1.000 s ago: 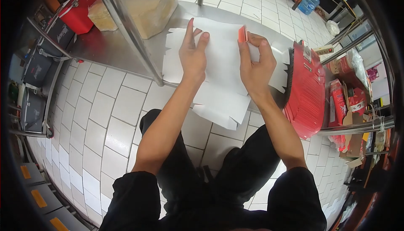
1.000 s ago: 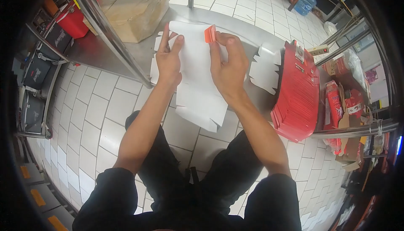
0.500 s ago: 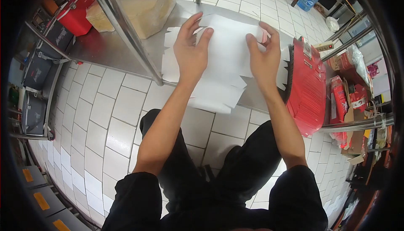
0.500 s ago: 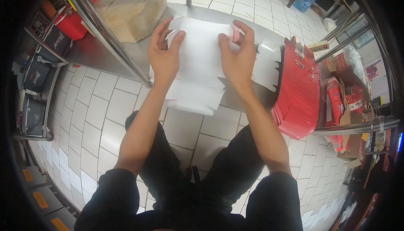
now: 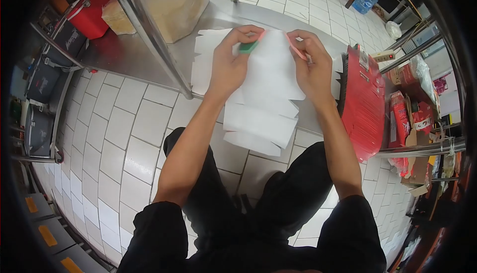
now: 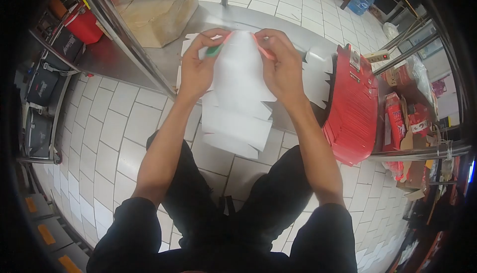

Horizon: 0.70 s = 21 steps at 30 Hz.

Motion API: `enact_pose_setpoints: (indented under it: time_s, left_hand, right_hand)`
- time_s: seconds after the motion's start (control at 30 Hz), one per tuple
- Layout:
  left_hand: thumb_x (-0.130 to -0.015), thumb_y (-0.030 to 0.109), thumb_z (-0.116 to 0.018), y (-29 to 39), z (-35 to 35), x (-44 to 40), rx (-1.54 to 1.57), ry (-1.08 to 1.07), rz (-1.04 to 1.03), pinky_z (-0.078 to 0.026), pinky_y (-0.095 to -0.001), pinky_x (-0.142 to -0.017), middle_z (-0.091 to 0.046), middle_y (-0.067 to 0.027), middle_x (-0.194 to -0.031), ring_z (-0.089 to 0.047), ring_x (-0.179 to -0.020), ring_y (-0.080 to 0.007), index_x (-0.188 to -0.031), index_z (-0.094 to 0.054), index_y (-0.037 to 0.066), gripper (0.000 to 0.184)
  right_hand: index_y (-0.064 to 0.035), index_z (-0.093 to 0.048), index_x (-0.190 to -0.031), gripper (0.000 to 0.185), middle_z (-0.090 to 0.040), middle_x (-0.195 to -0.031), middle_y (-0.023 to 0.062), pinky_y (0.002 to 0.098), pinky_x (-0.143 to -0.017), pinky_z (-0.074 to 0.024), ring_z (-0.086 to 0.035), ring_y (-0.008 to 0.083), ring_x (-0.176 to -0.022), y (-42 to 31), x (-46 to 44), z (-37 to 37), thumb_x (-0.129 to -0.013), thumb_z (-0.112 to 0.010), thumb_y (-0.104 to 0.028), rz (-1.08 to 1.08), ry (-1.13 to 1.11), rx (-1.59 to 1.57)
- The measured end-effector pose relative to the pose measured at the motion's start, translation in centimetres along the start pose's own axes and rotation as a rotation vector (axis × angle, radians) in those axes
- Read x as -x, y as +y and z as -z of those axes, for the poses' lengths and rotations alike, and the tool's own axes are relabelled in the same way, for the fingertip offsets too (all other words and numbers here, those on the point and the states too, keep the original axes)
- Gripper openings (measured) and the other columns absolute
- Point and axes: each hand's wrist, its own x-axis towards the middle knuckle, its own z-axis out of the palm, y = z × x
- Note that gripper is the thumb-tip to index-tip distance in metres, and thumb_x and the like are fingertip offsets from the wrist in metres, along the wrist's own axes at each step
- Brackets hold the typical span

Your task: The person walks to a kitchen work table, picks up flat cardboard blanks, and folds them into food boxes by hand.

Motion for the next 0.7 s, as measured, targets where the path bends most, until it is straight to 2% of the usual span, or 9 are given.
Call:
enact_pose_setpoints:
  time_s: [0.13,0.2,0.23,0.3,0.33,0.4,0.47,0.6,0.7]
  left_hand:
    - [-0.089,-0.005,-0.052,-0.1,-0.1,-0.2,-0.006,-0.095,-0.014,-0.045,-0.0285,-0.092,-0.065,-0.0081,-0.112,-0.059,-0.102,-0.0175,-0.095,-0.062,0.000,0.013]
    - [-0.088,-0.005,-0.053,0.5,-0.3,-0.4,-0.056,-0.123,-0.020,-0.045,-0.0285,-0.092,-0.065,-0.0077,-0.112,-0.059,-0.102,-0.0170,-0.096,-0.062,0.000,0.013]
    - [-0.088,-0.003,-0.056,0.9,-0.5,-0.4,-0.056,-0.057,0.077,-0.046,-0.0284,-0.091,-0.065,-0.0076,-0.111,-0.059,-0.103,-0.0166,-0.098,-0.062,0.002,0.012]
    - [-0.088,-0.002,-0.060,0.3,-0.3,-0.6,-0.060,0.015,0.176,-0.046,-0.0283,-0.091,-0.065,-0.0076,-0.110,-0.059,-0.104,-0.0161,-0.100,-0.063,0.003,0.013]
    - [-0.087,-0.002,-0.059,-0.9,0.3,-0.9,-0.030,0.134,0.205,-0.047,-0.0283,-0.089,-0.065,-0.0078,-0.109,-0.059,-0.101,-0.0168,-0.104,-0.062,0.003,0.018]
    - [-0.085,-0.002,-0.058,-1.5,1.6,-1.5,-0.003,0.255,0.233,-0.047,-0.0282,-0.086,-0.065,-0.0080,-0.108,-0.060,-0.099,-0.0175,-0.107,-0.062,0.002,0.023]
    - [-0.086,0.002,-0.059,-1.3,3.4,-2.0,0.180,0.519,0.497,-0.049,-0.0324,-0.086,-0.063,-0.0092,-0.111,-0.059,-0.103,-0.0204,-0.121,-0.055,0.003,0.036]
    - [-0.088,0.006,-0.058,-3.1,6.4,-2.2,0.485,0.596,0.534,-0.051,-0.0383,-0.088,-0.058,-0.0109,-0.118,-0.059,-0.106,-0.0247,-0.131,-0.045,0.003,0.044]
    - [-0.094,0.012,-0.050,-3.3,6.2,-2.0,0.658,0.630,0.632,-0.047,-0.0429,-0.095,-0.054,-0.0097,-0.127,-0.056,-0.114,-0.0268,-0.132,-0.042,0.005,0.040]
  right_hand:
    - [0.0032,-0.056,-0.091,0.007,-0.063,-0.111,0.0104,0.0287,-0.074,-0.0518,-0.062,0.0182,-0.086,1.5,0.7,0.3,-0.085,-0.059,0.004,-0.110,0.066,-0.083]
    - [-0.0027,-0.059,-0.110,0.027,-0.061,-0.117,0.0108,0.0310,-0.081,-0.0508,-0.062,0.0178,-0.093,2.1,0.9,0.3,-0.085,-0.068,-0.009,-0.250,0.100,0.001]
    - [-0.0027,-0.059,-0.110,0.027,-0.061,-0.117,0.0108,0.0310,-0.081,-0.0508,-0.062,0.0178,-0.093,2.0,1.1,0.5,-0.085,-0.068,-0.009,-0.258,0.097,0.003]
    - [-0.0087,-0.048,-0.134,0.053,-0.058,-0.124,0.0134,0.0324,-0.088,-0.0480,-0.060,0.0187,-0.100,0.0,0.3,0.5,-0.088,-0.069,-0.025,-0.619,0.089,-0.473]
    - [-0.0087,-0.048,-0.134,0.053,-0.058,-0.124,0.0134,0.0324,-0.088,-0.0480,-0.060,0.0187,-0.100,0.6,0.4,0.8,-0.088,-0.069,-0.025,-0.622,0.088,-0.477]
    - [-0.0114,-0.033,-0.145,0.068,-0.054,-0.129,0.0163,0.0345,-0.095,-0.0434,-0.058,0.0221,-0.108,2.9,0.8,2.3,-0.091,-0.065,-0.037,-0.785,-0.336,-0.558]
    - [-0.0088,-0.035,-0.145,0.069,-0.054,-0.129,0.0163,0.0349,-0.096,-0.0424,-0.056,0.0228,-0.111,3.7,1.7,3.0,-0.091,-0.064,-0.040,-0.747,-0.495,-0.392]
    - [-0.0002,-0.040,-0.141,0.070,-0.055,-0.129,0.0157,0.0359,-0.100,-0.0390,-0.052,0.0245,-0.117,6.8,3.1,2.9,-0.089,-0.065,-0.040,-0.763,-0.773,-0.169]
    - [0.0028,-0.043,-0.137,0.067,-0.057,-0.125,0.0139,0.0337,-0.097,-0.0435,-0.056,0.0217,-0.113,8.2,3.4,2.9,-0.085,-0.072,-0.027,-0.926,-0.582,-0.432]
